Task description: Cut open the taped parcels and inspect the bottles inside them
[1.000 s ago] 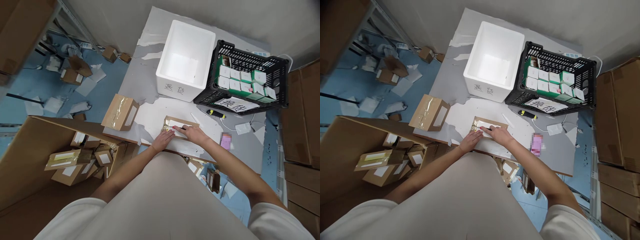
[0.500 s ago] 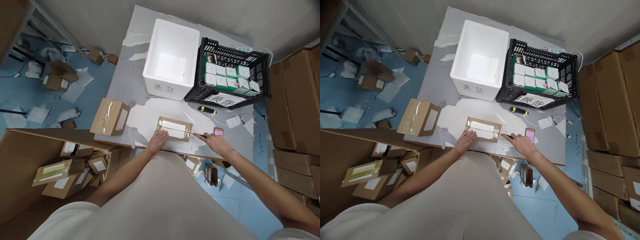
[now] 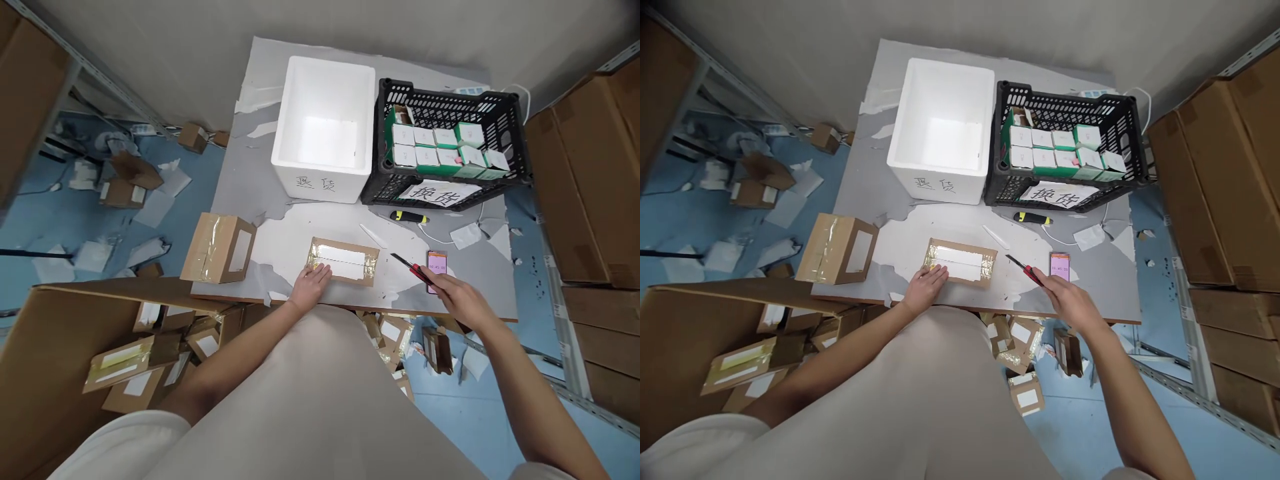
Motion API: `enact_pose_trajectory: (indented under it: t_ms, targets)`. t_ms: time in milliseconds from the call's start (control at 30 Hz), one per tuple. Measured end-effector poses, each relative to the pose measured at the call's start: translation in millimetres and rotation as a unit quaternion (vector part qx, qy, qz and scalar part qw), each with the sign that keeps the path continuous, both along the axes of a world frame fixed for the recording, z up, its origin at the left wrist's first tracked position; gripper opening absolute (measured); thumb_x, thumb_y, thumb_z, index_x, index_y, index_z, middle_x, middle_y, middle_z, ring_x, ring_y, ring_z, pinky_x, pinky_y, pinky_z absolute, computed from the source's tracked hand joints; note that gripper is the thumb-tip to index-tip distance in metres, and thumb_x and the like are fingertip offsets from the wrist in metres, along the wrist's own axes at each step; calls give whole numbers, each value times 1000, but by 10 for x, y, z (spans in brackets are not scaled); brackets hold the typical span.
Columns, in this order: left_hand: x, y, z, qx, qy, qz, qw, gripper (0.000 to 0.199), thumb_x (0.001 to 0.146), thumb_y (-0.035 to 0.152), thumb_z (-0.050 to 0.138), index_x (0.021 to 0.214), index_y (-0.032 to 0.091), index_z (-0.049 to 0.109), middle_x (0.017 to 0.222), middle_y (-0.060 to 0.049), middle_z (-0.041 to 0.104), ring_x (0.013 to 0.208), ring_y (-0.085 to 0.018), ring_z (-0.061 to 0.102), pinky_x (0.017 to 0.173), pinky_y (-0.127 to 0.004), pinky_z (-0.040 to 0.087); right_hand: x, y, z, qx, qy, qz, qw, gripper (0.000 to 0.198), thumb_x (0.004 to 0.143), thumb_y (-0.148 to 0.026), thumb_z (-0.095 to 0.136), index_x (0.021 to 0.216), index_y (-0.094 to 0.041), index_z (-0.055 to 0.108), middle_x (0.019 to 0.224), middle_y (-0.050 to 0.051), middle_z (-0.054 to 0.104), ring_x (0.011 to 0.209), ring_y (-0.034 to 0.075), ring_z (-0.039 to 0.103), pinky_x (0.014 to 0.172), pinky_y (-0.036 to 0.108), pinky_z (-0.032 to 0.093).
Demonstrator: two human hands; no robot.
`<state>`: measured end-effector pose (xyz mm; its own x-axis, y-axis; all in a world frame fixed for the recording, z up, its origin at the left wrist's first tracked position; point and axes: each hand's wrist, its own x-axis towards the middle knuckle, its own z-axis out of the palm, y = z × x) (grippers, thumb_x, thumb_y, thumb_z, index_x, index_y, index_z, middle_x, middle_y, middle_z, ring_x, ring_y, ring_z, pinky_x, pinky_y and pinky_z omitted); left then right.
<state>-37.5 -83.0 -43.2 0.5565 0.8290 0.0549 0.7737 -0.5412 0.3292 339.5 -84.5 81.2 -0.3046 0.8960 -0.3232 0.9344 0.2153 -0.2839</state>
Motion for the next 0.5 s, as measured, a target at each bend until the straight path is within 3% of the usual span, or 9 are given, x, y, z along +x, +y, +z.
enact_pose_trajectory:
  t_ms: [100, 167, 233, 333, 433, 500]
  targets:
    - [55, 112, 178, -30, 17, 8, 999, 41, 87, 31, 52, 126, 18, 53, 125, -13, 60, 120, -27, 54, 99, -44, 37, -123, -152, -397, -67, 193, -160, 966, 52, 94, -38, 36, 144, -22, 39, 89, 5, 67, 60, 13, 57, 62, 29, 51]
    - [91, 250, 278, -39, 32, 7, 999, 63, 78, 45, 63, 132, 17, 48, 133, -17, 53, 125, -31, 48, 106, -48, 29, -304, -261, -659, -103, 282, -252, 920, 59, 92, -46, 39, 144, -18, 37, 80, 4, 66, 55, 13, 54, 56, 28, 50]
    - [117, 419, 330, -42, 50, 5, 998, 92, 66, 56, 71, 140, 15, 38, 146, -20, 37, 135, -36, 32, 111, -53, 17, -493, -365, -843, -121, 347, -317, 875, 65, 90, -50, 42, 146, -16, 34, 71, 2, 63, 52, 12, 51, 51, 27, 48]
    - [129, 640, 312, -65, 81, -5, 995, 121, 51, 66, 75, 147, 14, 23, 154, -20, 18, 142, -41, 11, 112, -59, 4, -705, -471, -945, -132, 406, -373, 823, 72, 88, -52, 45, 148, -16, 29, 61, -2, 58, 47, 10, 45, 47, 25, 45]
    - [126, 734, 244, -93, 92, -1, 991, 126, 48, 69, 74, 148, 16, 20, 153, -19, 22, 141, -42, 11, 111, -62, 4, -824, -502, -920, -129, 422, -401, 802, 75, 85, -53, 48, 147, -15, 29, 60, -3, 55, 47, 10, 44, 45, 25, 45]
    - [124, 737, 210, -100, 75, 8, 992, 125, 48, 68, 75, 148, 16, 20, 149, -18, 28, 138, -41, 17, 111, -59, 12, -868, -499, -891, -128, 412, -409, 804, 74, 85, -52, 48, 147, -16, 31, 60, -4, 55, 46, 9, 43, 43, 24, 44]
